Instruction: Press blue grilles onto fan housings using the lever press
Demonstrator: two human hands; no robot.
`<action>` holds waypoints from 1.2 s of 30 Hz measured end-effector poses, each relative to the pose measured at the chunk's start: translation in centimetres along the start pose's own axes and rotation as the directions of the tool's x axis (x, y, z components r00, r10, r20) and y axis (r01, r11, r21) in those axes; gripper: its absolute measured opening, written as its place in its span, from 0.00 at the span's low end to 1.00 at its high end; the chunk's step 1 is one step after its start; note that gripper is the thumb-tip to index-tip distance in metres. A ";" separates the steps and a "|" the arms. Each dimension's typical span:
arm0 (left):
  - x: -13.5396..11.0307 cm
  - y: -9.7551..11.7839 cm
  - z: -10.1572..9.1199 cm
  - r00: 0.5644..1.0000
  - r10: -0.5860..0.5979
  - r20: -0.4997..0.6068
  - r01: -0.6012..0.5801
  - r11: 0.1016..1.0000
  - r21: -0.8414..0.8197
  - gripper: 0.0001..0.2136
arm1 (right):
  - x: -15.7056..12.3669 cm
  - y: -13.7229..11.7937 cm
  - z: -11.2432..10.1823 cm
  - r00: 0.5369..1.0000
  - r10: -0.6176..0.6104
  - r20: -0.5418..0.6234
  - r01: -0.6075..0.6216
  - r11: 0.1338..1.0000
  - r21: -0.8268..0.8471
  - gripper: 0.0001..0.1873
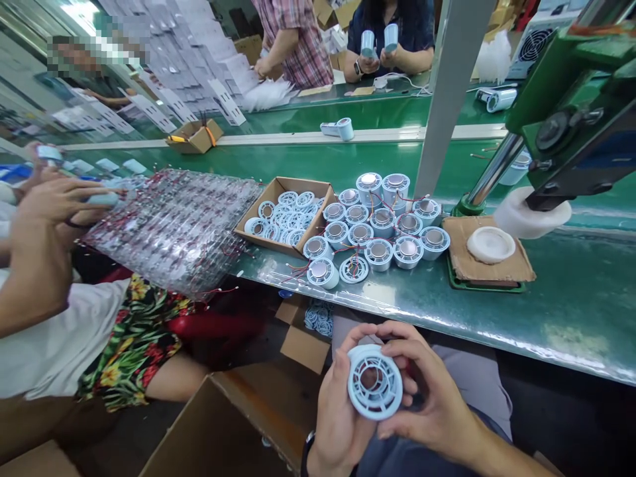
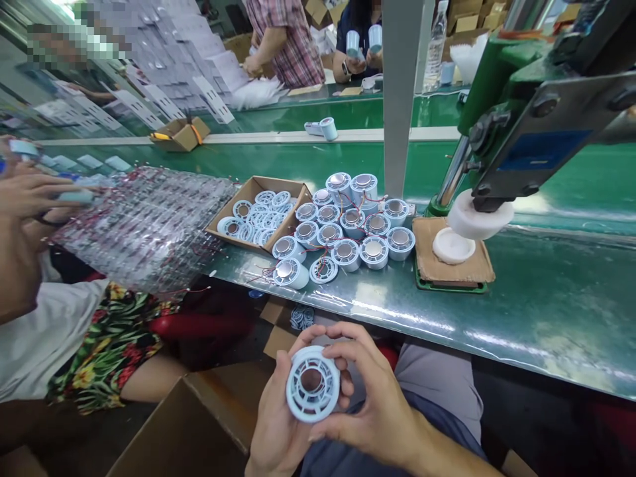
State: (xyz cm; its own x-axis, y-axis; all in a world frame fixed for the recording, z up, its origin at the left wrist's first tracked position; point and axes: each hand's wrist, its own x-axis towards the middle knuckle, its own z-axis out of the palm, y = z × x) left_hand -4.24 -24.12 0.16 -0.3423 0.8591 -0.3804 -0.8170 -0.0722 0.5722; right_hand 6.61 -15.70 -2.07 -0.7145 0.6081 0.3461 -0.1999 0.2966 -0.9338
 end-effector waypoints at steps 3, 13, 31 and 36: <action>0.0 0.1 0.0 1.000 -0.026 -0.015 0.026 0.999 0.036 0.19 | 0.0 0.0 0.2 1.000 0.012 -0.012 -0.011 0.999 0.035 0.35; -0.3 -0.1 0.0 0.996 0.068 -0.064 -0.065 0.996 0.053 0.21 | -0.2 0.2 0.2 0.999 0.027 0.016 -0.028 0.998 0.061 0.33; 0.0 -0.6 -1.5 0.994 -0.016 0.111 0.020 0.999 -0.033 0.26 | 0.3 -1.1 0.3 0.986 -0.116 0.121 0.125 0.990 -0.068 0.33; 0.1 -1.1 -2.0 0.988 -0.013 0.152 0.027 0.996 -0.089 0.26 | 0.6 -1.7 0.6 0.977 -0.161 0.139 0.177 0.977 -0.118 0.29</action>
State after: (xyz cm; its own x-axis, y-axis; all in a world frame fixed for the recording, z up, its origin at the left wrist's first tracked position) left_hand -4.32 -24.99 -1.94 -0.2569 0.9272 -0.2727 -0.8641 -0.0940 0.4944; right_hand 6.13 -16.23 -0.27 -0.7591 0.4445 0.4757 -0.2429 0.4845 -0.8404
